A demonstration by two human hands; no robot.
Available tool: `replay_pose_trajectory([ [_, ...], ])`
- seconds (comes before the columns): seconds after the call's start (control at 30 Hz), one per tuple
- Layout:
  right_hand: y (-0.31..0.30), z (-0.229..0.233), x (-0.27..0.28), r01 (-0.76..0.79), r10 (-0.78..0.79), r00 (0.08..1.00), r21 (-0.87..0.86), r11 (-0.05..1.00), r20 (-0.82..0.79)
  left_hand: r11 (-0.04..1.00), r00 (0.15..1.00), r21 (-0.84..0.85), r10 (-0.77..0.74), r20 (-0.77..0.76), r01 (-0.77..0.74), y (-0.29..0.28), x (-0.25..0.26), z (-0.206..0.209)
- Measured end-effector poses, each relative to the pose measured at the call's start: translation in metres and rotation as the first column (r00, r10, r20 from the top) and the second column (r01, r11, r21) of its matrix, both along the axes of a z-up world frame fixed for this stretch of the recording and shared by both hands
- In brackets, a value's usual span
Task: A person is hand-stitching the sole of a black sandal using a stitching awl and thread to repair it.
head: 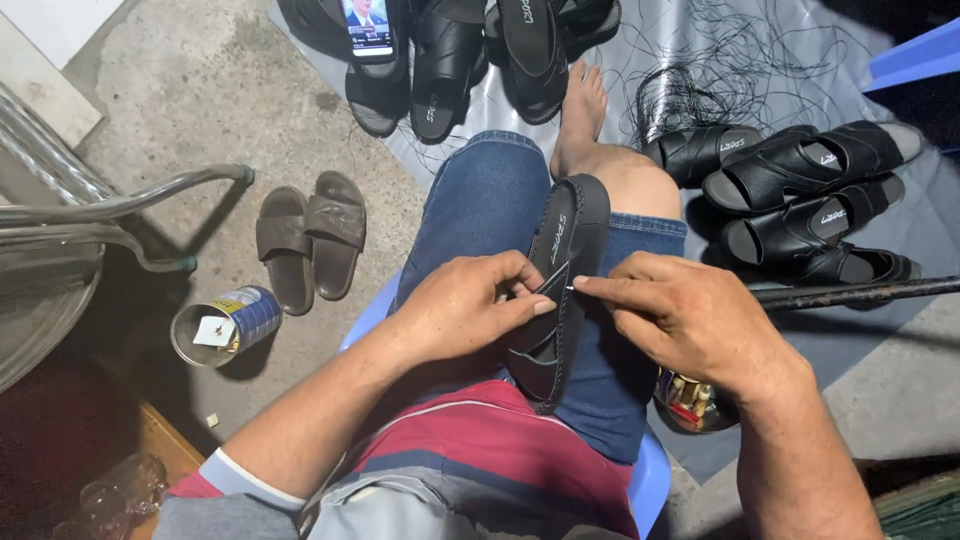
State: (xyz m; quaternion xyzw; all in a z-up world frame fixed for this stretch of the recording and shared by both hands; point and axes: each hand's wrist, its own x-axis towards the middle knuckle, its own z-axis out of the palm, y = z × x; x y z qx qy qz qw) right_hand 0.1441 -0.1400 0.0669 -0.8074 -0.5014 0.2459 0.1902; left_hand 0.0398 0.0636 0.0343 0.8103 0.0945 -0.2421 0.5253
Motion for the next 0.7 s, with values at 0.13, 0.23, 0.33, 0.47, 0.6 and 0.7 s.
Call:
replay_pose_trajectory([
  [0.13,0.000,-0.001,0.000,0.007,-0.007,1.000,0.001,1.000,-0.003,1.000,1.000,-0.016,0.013,-0.002,-0.013,0.000,-0.001,0.000],
  [0.23,0.001,0.000,0.000,0.010,-0.010,1.000,-0.004,1.000,-0.027,1.000,1.000,-0.013,0.003,-0.002,-0.003,0.000,-0.001,-0.001],
  [0.33,0.002,0.001,0.001,0.016,-0.017,0.999,-0.008,1.000,-0.048,1.000,1.000,-0.019,0.008,0.016,-0.007,0.000,-0.002,-0.003],
  [0.47,0.002,0.000,0.001,0.014,-0.014,0.999,0.000,1.000,-0.039,1.000,1.000,-0.012,0.018,-0.005,-0.018,0.000,-0.001,-0.001],
  [0.6,0.000,-0.004,-0.003,-0.034,0.038,0.990,-0.031,0.999,0.136,0.997,0.993,0.004,0.077,-0.087,-0.077,-0.004,-0.001,0.002],
  [0.7,0.013,0.015,-0.012,-0.037,0.120,0.969,-0.353,0.935,0.216,0.988,0.982,0.058,0.150,-0.111,-0.144,-0.013,-0.003,0.002],
])
